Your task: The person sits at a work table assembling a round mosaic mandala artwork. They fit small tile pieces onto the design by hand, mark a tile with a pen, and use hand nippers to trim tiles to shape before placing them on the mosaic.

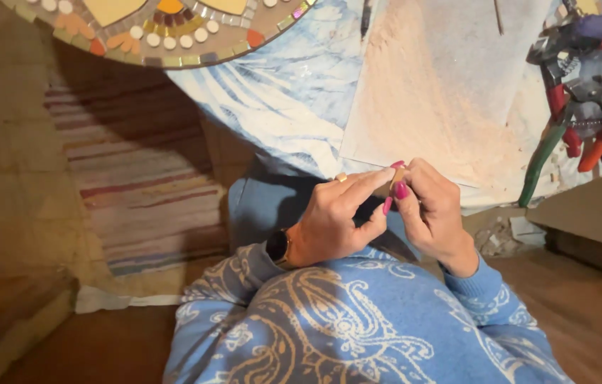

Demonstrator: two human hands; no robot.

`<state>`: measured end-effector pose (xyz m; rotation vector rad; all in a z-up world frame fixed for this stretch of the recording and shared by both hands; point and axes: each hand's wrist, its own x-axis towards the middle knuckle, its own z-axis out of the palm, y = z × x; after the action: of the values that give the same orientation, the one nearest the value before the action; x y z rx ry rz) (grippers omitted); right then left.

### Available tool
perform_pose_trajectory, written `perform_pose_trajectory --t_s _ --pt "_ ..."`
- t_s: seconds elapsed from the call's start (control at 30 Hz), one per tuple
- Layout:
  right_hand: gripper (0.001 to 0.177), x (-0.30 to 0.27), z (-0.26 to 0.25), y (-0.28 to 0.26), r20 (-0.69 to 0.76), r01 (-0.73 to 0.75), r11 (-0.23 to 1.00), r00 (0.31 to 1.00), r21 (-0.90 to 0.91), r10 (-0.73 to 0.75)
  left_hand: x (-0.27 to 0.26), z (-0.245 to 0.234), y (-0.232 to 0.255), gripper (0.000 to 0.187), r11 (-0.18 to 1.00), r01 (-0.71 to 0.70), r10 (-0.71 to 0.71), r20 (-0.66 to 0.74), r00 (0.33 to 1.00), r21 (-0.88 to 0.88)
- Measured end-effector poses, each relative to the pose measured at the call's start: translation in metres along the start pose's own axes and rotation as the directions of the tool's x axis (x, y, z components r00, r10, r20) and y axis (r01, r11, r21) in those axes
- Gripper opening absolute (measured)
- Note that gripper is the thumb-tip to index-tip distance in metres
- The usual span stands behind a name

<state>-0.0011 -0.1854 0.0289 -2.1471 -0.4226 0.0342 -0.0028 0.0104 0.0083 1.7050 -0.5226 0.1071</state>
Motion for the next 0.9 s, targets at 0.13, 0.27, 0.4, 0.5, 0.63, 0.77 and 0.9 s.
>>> perform_pose_trajectory --t_s 0.13,0.27,0.4,0.5,0.63,0.77,0.9 --pt "0.012 -0.001 -0.003 0.001 0.001 -0.035 0.999 0.999 0.003 0.035 0.005 0.004 0.000 0.049 0.999 0.018 -0.020 0.032 0.999 0.038" --pt "0.011 -0.004 -0.006 0.009 0.028 -0.032 0.999 0.999 0.035 0.031 0.011 0.004 0.002 0.049 1.000 0.021 -0.021 0.012 1.000 0.023" --pt "0.009 0.003 -0.008 0.001 0.071 -0.007 0.994 0.997 0.108 -0.001 0.016 0.003 0.000 0.044 0.999 0.021 -0.022 -0.019 1.000 -0.044" --pt "0.011 -0.002 -0.007 0.007 0.064 -0.035 0.995 0.998 0.090 0.029 0.015 0.004 -0.003 0.042 0.999 -0.012 0.011 -0.021 1.000 -0.042" --pt "0.013 0.004 -0.009 -0.001 0.068 0.002 0.994 0.998 0.107 -0.009 0.017 0.003 0.000 0.043 0.999 0.017 -0.017 0.000 1.000 -0.052" --pt "0.016 -0.002 -0.006 0.005 0.053 -0.021 0.993 0.998 0.115 0.015 0.014 0.004 -0.001 0.041 0.999 0.023 -0.024 -0.022 0.999 -0.044" --pt "0.020 -0.002 -0.003 0.005 0.038 -0.046 0.989 0.998 0.137 0.041 0.012 0.005 -0.003 0.040 1.000 0.014 -0.015 -0.059 0.998 -0.027"
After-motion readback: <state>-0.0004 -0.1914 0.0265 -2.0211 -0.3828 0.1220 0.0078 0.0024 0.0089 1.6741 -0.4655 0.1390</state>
